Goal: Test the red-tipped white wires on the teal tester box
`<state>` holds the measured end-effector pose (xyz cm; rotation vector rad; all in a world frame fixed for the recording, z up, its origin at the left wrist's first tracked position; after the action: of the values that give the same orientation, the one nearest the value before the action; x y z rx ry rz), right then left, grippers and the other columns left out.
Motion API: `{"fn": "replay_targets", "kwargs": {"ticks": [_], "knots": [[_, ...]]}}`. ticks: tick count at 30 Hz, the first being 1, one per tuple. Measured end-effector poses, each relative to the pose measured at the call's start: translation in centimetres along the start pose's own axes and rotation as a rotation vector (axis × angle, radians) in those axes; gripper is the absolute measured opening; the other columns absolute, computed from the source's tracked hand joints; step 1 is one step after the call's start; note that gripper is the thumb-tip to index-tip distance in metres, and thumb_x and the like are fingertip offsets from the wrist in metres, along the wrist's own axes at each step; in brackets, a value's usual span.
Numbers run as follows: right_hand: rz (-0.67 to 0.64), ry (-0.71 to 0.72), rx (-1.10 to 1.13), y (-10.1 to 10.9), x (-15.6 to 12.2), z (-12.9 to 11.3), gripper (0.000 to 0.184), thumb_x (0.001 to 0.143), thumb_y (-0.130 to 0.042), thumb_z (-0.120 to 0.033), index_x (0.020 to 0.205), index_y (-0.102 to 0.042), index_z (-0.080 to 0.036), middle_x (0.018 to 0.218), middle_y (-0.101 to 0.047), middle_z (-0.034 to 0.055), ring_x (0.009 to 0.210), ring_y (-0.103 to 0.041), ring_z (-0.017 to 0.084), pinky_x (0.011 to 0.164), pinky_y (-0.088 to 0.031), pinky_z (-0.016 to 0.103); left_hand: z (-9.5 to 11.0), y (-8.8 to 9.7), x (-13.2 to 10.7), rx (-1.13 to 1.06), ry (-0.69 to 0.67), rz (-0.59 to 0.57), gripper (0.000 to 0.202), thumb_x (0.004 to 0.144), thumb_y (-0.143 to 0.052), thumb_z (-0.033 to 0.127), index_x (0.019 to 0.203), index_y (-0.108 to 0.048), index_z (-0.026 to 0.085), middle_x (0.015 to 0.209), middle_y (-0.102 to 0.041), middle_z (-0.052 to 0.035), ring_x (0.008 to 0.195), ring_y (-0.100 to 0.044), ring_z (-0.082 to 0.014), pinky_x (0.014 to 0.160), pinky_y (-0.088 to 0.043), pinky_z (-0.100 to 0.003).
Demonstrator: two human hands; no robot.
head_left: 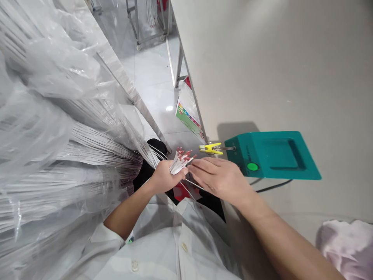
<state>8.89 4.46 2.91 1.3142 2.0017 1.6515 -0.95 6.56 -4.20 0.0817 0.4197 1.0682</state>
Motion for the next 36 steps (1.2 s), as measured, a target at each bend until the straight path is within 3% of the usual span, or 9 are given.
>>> {"fn": "replay_targets", "kwargs": {"ticks": [4, 12, 18, 21, 24, 29, 32, 36], "knots": [[0.041, 0.087, -0.138, -0.1, -0.3, -0.8, 0.022, 0.086, -0.046, -0.014, 0.084, -0.066, -0.022, 0.088, -0.07, 0.0038, 0.073, -0.061, 0.015, 0.06, -0.046, 0.03, -0.2, 0.2, 0.3, -0.048, 0.081, 0.011, 0.018, 0.072, -0.057, 0.027, 0.059, -0.058, 0.014, 0.048, -0.05, 0.0025, 0.043, -0.044, -0.008, 0.044, -0.036, -0.02], [0.135, 0.197, -0.307, 0.2, -0.9, -1.8, 0.024, 0.086, -0.045, -0.009, 0.083, -0.066, -0.021, 0.089, -0.07, 0.0025, 0.069, -0.058, 0.013, 0.056, -0.044, 0.027, -0.9, 0.2, 0.7, -0.102, 0.197, 0.022, 0.023, 0.07, -0.059, 0.031, 0.057, -0.057, 0.013, 0.044, -0.047, 0.002, 0.037, -0.04, -0.0067, 0.037, -0.032, -0.019], [0.273, 0.219, -0.416, 1.0, -1.1, -2.5, 0.011, 0.082, -0.054, -0.011, 0.083, -0.065, -0.015, 0.079, -0.068, 0.0031, 0.066, -0.058, 0.012, 0.057, -0.046, 0.026, -0.4, 0.1, 0.8, -0.132, 0.156, 0.071, 0.025, 0.073, -0.058, 0.033, 0.057, -0.056, 0.013, 0.042, -0.044, 0.0039, 0.039, -0.04, -0.0063, 0.041, -0.032, -0.019], [0.311, 0.218, -0.402, 1.0, -1.2, -2.4, 0.009, 0.08, -0.056, -0.011, 0.082, -0.064, -0.016, 0.079, -0.068, 0.0026, 0.066, -0.059, 0.012, 0.059, -0.047, 0.025, 0.1, 0.8, 0.6, -0.195, 0.12, 0.182, 0.023, 0.074, -0.058, 0.035, 0.063, -0.058, 0.014, 0.047, -0.047, 0.0034, 0.042, -0.042, -0.0066, 0.043, -0.034, -0.02], [0.323, 0.089, -0.266, 1.4, -1.1, -1.0, 0.008, 0.08, -0.056, -0.014, 0.08, -0.063, -0.016, 0.077, -0.067, 0.0039, 0.066, -0.06, 0.013, 0.058, -0.048, 0.025, 0.6, 1.5, 0.3, -0.226, 0.112, 0.272, 0.022, 0.073, -0.059, 0.036, 0.069, -0.061, 0.014, 0.05, -0.051, 0.0028, 0.043, -0.043, -0.0069, 0.043, -0.034, -0.02], [0.484, -0.269, 0.278, 3.2, -1.4, 2.7, 0.013, 0.082, -0.052, -0.014, 0.089, -0.062, -0.018, 0.082, -0.067, 0.0062, 0.076, -0.063, 0.014, 0.068, -0.051, 0.026, 1.2, 1.3, 0.0, -0.146, 0.089, 0.246, 0.019, 0.072, -0.06, 0.031, 0.065, -0.063, 0.013, 0.044, -0.045, 0.0043, 0.045, -0.041, -0.0075, 0.045, -0.033, -0.021], [0.432, -0.307, 0.392, 2.9, -1.0, 2.9, 0.015, 0.082, -0.053, -0.018, 0.095, -0.062, -0.018, 0.089, -0.066, 0.0078, 0.082, -0.062, 0.016, 0.074, -0.051, 0.029, 1.6, 0.8, 0.1, -0.065, 0.014, 0.195, 0.021, 0.074, -0.058, 0.03, 0.063, -0.063, 0.014, 0.046, -0.044, 0.0038, 0.046, -0.04, -0.008, 0.046, -0.032, -0.022], [0.223, -0.264, 0.473, 1.3, -0.3, 2.6, 0.011, 0.081, -0.056, -0.021, 0.089, -0.064, -0.019, 0.09, -0.065, 0.0068, 0.081, -0.061, 0.015, 0.071, -0.049, 0.028, 2.6, 0.3, 0.2, 0.0, -0.128, 0.113, 0.018, 0.075, -0.058, 0.028, 0.065, -0.065, 0.014, 0.052, -0.049, 0.0022, 0.053, -0.044, -0.01, 0.054, -0.036, -0.024]]}}
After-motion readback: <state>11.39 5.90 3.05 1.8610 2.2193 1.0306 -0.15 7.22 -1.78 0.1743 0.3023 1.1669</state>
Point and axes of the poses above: each hand's wrist, its own x-axis towards the middle knuckle, its own y-axis out of the back of the hand, z = x × y, the point moved 9 cm from there along x, towards the middle knuckle
